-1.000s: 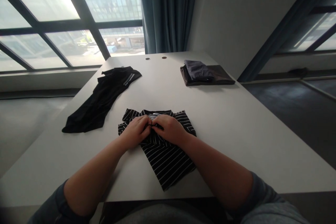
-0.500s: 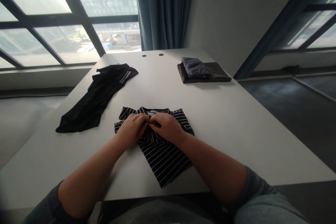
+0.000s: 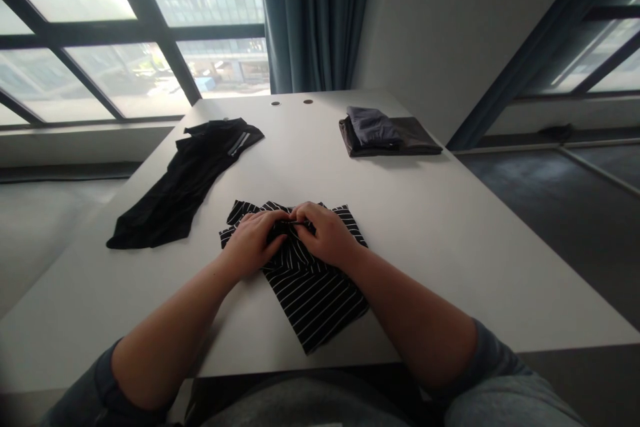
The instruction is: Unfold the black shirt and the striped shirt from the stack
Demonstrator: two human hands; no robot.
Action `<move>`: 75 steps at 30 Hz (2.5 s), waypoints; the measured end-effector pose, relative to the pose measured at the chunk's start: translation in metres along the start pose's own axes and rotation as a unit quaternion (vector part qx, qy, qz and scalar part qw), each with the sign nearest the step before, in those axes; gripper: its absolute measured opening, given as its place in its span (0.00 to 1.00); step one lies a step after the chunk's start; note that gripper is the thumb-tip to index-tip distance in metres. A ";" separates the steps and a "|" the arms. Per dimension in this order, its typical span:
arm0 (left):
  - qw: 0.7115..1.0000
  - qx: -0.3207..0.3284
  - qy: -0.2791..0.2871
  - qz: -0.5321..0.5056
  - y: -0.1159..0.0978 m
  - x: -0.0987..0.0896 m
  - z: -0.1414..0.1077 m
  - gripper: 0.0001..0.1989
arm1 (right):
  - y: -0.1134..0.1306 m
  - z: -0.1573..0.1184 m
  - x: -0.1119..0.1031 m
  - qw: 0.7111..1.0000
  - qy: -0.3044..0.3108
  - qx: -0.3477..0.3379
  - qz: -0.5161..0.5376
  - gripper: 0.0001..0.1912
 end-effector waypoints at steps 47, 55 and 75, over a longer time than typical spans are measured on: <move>0.918 -0.159 0.064 -0.357 0.029 0.016 -0.003 0.02 | -0.006 -0.007 0.027 0.994 0.097 -0.055 -0.014 0.05; 0.920 -0.177 0.016 -0.349 0.026 0.015 -0.003 0.03 | 0.011 -0.007 0.023 0.982 0.087 -0.142 -0.091 0.08; 0.994 -0.022 0.100 -0.026 0.011 0.026 -0.003 0.11 | -0.042 -0.001 -0.006 0.979 0.077 0.119 0.146 0.04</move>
Point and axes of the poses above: each hand's wrist, its own z-axis towards the middle knuckle, its own x-axis out of the palm, y = z × x, the point moved 10 cm from there along z, towards the middle knuckle, and after that the axes turned 2 degrees about -y, right-handed, at the moved point
